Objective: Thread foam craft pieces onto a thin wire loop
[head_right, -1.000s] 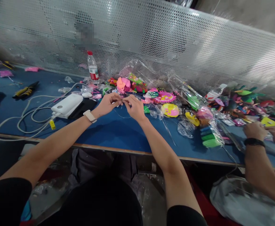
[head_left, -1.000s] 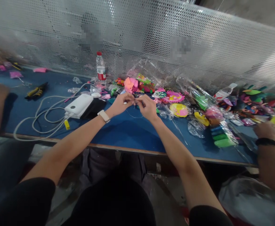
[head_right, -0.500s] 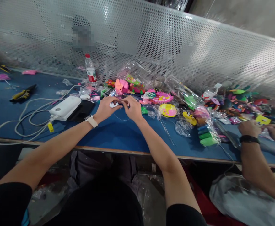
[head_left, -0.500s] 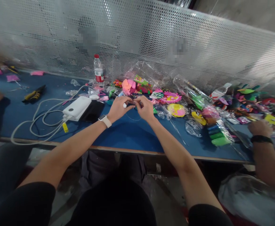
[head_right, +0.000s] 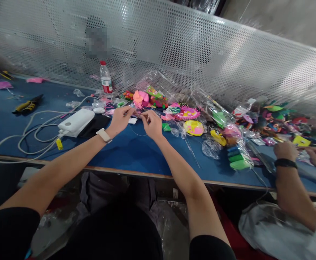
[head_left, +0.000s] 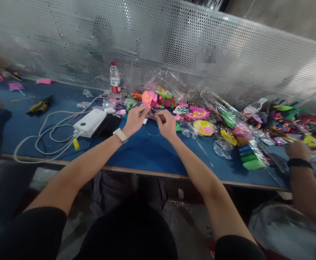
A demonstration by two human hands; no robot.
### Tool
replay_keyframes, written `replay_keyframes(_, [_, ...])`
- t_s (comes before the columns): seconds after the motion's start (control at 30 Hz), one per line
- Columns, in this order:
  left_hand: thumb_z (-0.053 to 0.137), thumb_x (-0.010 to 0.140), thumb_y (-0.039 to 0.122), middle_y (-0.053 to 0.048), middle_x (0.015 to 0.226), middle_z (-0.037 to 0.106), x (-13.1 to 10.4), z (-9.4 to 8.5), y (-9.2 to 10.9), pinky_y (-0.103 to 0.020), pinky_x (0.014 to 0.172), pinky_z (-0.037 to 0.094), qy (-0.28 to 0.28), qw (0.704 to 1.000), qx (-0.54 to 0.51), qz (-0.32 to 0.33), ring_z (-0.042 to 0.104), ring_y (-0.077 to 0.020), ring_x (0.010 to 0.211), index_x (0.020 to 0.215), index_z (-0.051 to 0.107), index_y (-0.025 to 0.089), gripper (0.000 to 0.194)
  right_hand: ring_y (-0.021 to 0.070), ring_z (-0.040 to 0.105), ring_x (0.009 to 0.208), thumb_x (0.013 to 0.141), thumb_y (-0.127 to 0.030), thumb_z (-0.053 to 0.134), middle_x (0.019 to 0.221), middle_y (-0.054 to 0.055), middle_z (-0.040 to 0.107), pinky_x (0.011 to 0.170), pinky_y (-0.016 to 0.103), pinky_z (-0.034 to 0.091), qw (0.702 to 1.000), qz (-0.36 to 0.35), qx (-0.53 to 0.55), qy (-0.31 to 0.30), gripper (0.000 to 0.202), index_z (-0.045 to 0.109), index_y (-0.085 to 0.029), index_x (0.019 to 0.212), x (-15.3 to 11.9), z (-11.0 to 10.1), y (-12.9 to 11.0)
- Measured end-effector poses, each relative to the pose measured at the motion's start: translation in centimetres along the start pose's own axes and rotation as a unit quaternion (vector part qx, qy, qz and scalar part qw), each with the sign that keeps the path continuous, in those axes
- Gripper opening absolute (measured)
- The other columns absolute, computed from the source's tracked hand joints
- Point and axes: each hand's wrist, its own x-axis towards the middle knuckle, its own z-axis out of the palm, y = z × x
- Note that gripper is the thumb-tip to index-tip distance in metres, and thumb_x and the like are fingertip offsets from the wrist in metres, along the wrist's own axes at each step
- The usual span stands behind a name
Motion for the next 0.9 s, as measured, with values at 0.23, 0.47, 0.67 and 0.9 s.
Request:
replay_keyframes(0.23, [0.060,0.104,0.050,-0.006,0.086,0.081,1.0,-0.4,-2.2,-0.033,0.083,0.055,-0.038,0.993,-0.098,-0.060,0.073,-0.0185,0.082,0.081,0.079,0.020,0.042,0.0189,0.058,0.074,0.108,-0.061,0.055,0.086,0.003,0.067,0.069,0.036,0.048,0.999,0.016,0.033,0.021,0.041,0.069,-0.027,0.090,0.2,0.5,-1.1])
replay_keyframes(0.47, [0.071,0.096,0.057,-0.010,0.085,0.082,0.9,-1.2,-2.7,-0.032,0.070,0.055,-0.229,0.948,-0.184,-0.120,0.073,-0.0196,0.081,0.082,0.083,0.022,0.039,0.0181,0.056,0.070,0.108,-0.056,0.057,0.086,0.003,0.065,0.067,0.037,0.047,0.997,0.029,0.067,0.021,0.035,0.070,-0.027,0.095,0.0,-0.3,-1.1])
replay_keyframes(0.67, [0.071,0.098,0.055,-0.013,0.089,0.082,0.8,-1.8,-4.3,-0.033,0.064,0.056,-0.332,0.918,-0.181,-0.115,0.075,-0.0203,0.077,0.088,0.085,0.022,0.036,0.0165,0.054,0.067,0.106,-0.048,0.064,0.083,0.001,0.066,0.065,0.035,0.044,0.996,0.022,0.083,-0.003,0.026,0.071,-0.026,0.094,0.0,-0.3,-0.7])
replay_keyframes(0.9, [0.067,0.102,0.062,-0.012,0.105,0.077,1.1,-1.2,-4.4,-0.039,0.082,0.060,0.040,0.990,-0.087,-0.106,0.071,-0.0212,0.090,0.112,0.072,0.020,0.044,0.0166,0.058,0.071,0.104,-0.043,0.062,0.087,0.003,0.071,0.067,0.034,0.045,0.997,0.074,0.026,0.012,0.023,0.069,-0.024,0.093,-0.1,0.3,1.1])
